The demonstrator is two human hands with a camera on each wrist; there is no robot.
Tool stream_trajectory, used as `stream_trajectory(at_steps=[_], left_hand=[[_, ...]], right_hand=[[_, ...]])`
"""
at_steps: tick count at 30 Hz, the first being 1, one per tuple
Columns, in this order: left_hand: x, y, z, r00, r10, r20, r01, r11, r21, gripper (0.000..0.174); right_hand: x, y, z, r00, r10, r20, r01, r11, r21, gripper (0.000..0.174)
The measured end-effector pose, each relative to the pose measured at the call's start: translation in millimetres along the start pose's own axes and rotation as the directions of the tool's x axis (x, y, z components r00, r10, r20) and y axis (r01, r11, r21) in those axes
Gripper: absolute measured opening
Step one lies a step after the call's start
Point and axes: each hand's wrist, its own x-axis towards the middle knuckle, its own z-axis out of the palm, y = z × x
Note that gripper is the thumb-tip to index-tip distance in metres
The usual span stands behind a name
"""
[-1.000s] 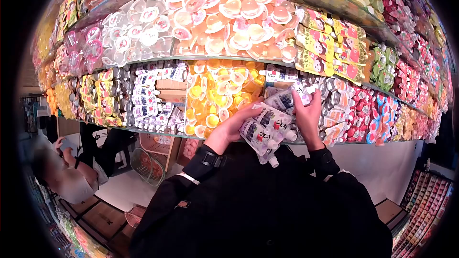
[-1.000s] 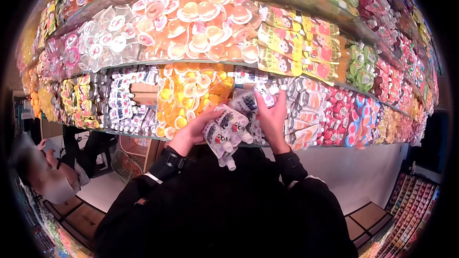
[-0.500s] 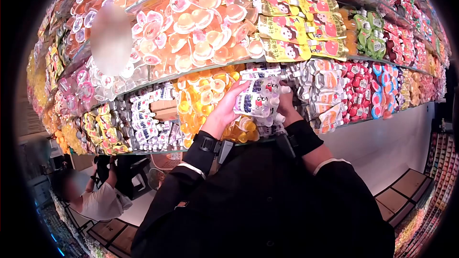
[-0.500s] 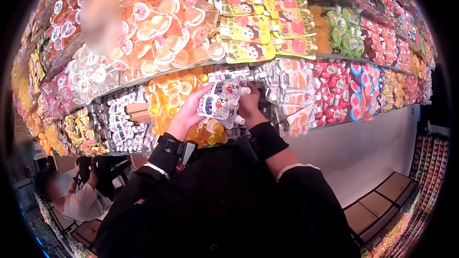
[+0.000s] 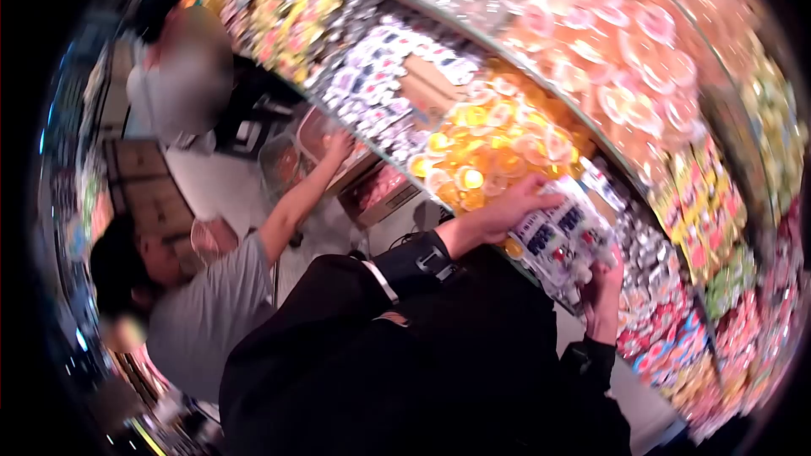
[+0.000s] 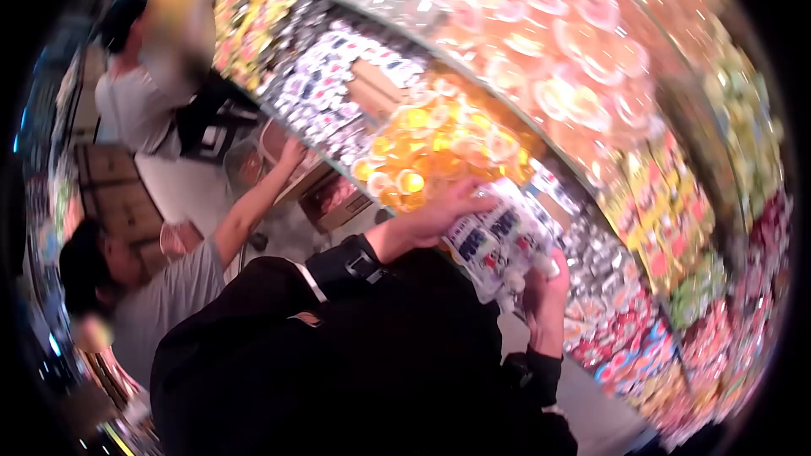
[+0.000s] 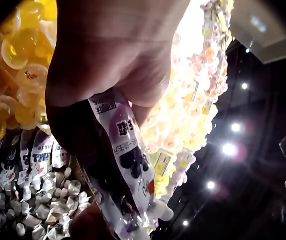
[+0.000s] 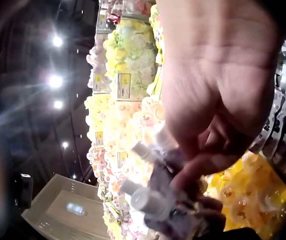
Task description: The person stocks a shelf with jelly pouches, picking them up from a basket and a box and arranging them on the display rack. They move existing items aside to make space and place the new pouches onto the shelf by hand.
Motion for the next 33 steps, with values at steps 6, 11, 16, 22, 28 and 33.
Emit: stream_trajectory(at_steps=[6, 11, 16, 22, 28, 33], left_hand=[[-49, 11, -30, 0.972, 0.221, 0.078, -0.204, 0.961, -0.186, 0.045], [-63, 9, -52, 0.91, 0.4, 0.108, -0.39, 0.915, -0.103, 0.05], [-78, 15, -60, 0.9, 0.386, 0.203, -0.355, 0.919, -0.171, 0.047], [-93, 24, -72, 0.872, 0.421, 0.249, -0.344, 0.89, -0.301, 0.047], [-106, 26, -74, 0.827, 0.479, 0.294, -0.365, 0.856, -0.367, 0.053], [-105, 33, -93, 0.77, 0.547, 0.328, -0.415, 0.82, -0.394, 0.049]], right_hand=[[52, -35, 1, 0.917, -0.017, 0.4, 0.046, 0.997, -0.064, 0.041], [153, -27, -5, 0.814, -0.491, 0.311, 0.432, 0.152, -0.889, 0.032], [142, -15, 33, 0.793, -0.34, 0.505, 0.439, -0.256, -0.862, 0.035], [103, -25, 17, 0.775, -0.352, 0.525, 0.468, -0.238, -0.851, 0.035], [71, -43, 3, 0.794, -0.359, 0.491, 0.457, -0.179, -0.871, 0.035], [64, -42, 3, 0.794, -0.396, 0.46, 0.465, -0.09, -0.881, 0.035]])
